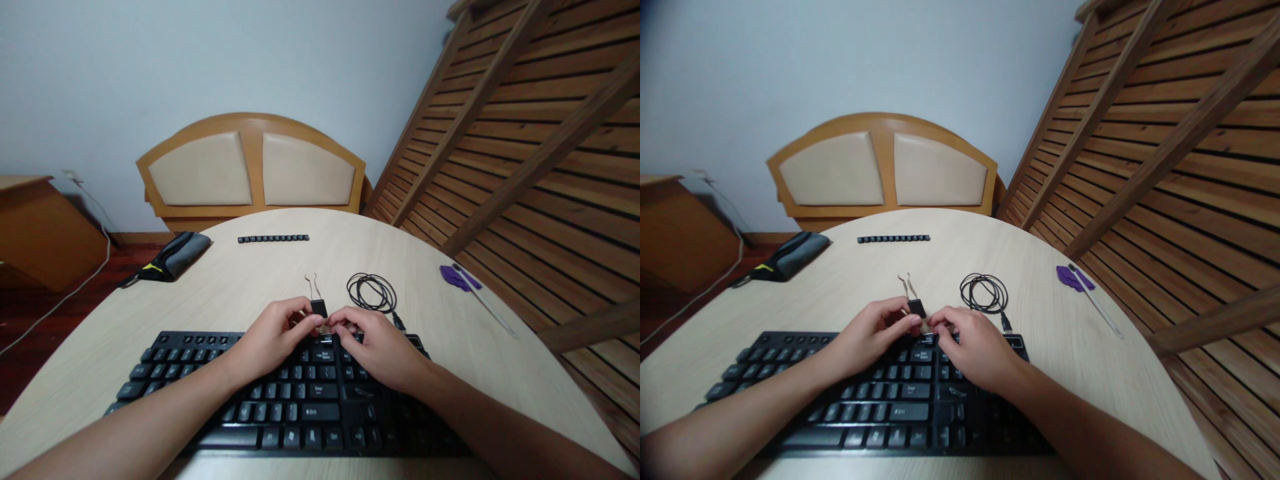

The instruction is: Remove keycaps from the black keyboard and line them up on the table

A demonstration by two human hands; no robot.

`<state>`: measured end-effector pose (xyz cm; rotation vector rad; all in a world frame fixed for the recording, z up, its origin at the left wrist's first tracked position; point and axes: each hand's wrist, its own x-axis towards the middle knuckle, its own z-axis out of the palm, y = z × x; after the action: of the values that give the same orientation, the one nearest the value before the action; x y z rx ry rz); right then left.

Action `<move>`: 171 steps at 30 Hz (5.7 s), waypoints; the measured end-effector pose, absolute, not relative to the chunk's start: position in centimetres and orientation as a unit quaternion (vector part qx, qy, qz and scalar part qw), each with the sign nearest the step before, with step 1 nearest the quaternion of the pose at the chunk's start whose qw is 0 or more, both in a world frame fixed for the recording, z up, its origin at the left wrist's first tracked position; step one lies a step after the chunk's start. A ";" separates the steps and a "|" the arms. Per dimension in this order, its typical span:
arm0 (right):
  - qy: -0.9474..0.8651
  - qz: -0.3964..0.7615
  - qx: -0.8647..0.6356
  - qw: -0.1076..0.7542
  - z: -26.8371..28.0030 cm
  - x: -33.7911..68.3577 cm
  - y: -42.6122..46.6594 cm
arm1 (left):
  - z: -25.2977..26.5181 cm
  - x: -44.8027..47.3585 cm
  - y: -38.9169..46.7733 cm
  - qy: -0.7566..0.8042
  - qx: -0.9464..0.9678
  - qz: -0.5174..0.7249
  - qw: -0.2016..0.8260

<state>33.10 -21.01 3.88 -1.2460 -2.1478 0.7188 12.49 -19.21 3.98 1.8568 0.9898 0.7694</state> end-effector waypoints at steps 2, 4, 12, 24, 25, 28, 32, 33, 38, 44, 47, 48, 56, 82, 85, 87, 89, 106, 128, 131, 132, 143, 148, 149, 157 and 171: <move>-0.798 0.271 -0.465 0.270 3.9 33.1 -21.0 | 3.9 12.5 -19.1 0.399 0.737 0.313 0.447; -0.799 0.271 -0.466 0.268 3.9 33.1 -21.0 | 3.8 12.6 -19.0 0.398 0.733 0.315 0.454; -0.806 0.262 -0.454 0.277 3.9 33.0 -21.0 | 3.8 12.5 -19.1 0.400 0.751 0.292 0.437; -0.831 0.230 -0.437 0.256 4.1 32.9 -21.3 | 3.8 12.5 -19.7 0.381 0.803 0.288 0.355; -0.833 0.226 -0.438 0.253 4.1 32.9 -21.3 | 3.7 12.5 -19.7 0.379 0.804 0.289 0.355; -0.837 0.218 -0.436 0.247 4.0 32.9 -21.3 | 3.6 12.4 -19.6 0.373 0.806 0.292 0.353; -0.840 0.218 -0.432 0.246 4.0 33.0 -21.3 | 3.8 12.4 -19.6 0.354 0.814 0.296 0.352; -0.840 0.218 -0.432 0.246 4.0 33.0 -21.3 | 3.9 12.4 -19.6 0.348 0.817 0.296 0.352; -0.839 0.215 -0.436 0.245 4.0 32.9 -21.3 | 4.1 12.5 -19.6 0.335 0.824 0.301 0.343; -0.841 0.213 -0.434 0.243 3.9 32.9 -21.2 | 4.2 12.6 -19.6 0.338 0.820 0.304 0.348; -0.840 0.220 -0.432 0.244 4.0 32.9 -21.3 | 4.2 12.6 -19.6 0.356 0.810 0.307 0.350; -0.840 0.220 -0.432 0.244 4.0 33.0 -21.3 | 4.3 12.6 -19.6 0.358 0.809 0.307 0.351; -0.841 0.213 -0.431 0.249 4.0 33.0 -21.3 | 4.3 12.5 -19.8 0.337 0.823 0.294 0.350; -0.836 0.224 -0.438 0.245 4.0 33.0 -21.3 | 3.8 12.7 -19.5 0.413 0.763 0.288 0.406; -0.838 0.228 -0.436 0.236 4.1 33.0 -21.4 | 3.6 12.7 -19.4 0.416 0.761 0.289 0.406; -0.838 0.229 -0.438 0.229 4.1 33.0 -21.3 | 3.6 12.6 -19.4 0.416 0.760 0.289 0.408; -0.839 0.229 -0.439 0.225 4.0 33.0 -21.3 | 3.6 12.6 -19.4 0.415 0.758 0.290 0.411; -0.821 0.256 -0.440 0.259 4.1 32.9 -21.4 | 3.5 12.8 -19.2 0.393 0.714 0.339 0.470; -0.789 0.315 -0.427 0.310 3.8 33.1 -21.3 | 3.7 12.8 -19.1 0.387 0.706 0.349 0.479; -0.783 0.341 -0.413 0.316 3.9 33.0 -21.3 | 3.6 12.8 -19.1 0.385 0.702 0.354 0.483; -0.780 0.351 -0.408 0.319 3.9 33.0 -21.3 | 3.6 12.8 -19.1 0.383 0.700 0.355 0.486; -0.767 0.365 -0.403 0.341 3.6 33.0 -21.2 | 3.8 12.9 -19.3 0.390 0.696 0.361 0.484; -0.783 0.327 -0.403 0.344 3.8 33.2 -21.2 | 3.7 12.9 -19.1 0.399 0.680 0.366 0.495; -0.789 0.320 -0.396 0.344 3.9 33.2 -21.2 | 3.7 13.0 -19.1 0.396 0.677 0.367 0.500; -0.819 0.274 -0.354 0.357 4.1 33.1 -21.1 | 4.0 13.0 -19.2 0.388 0.666 0.361 0.525; -0.829 0.268 -0.354 0.341 4.2 33.3 -21.1 | 4.1 12.9 -19.1 0.387 0.671 0.371 0.512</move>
<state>33.26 -21.13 4.16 -0.9200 -2.1561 0.6963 12.94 -19.14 4.07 1.6153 0.9314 0.8935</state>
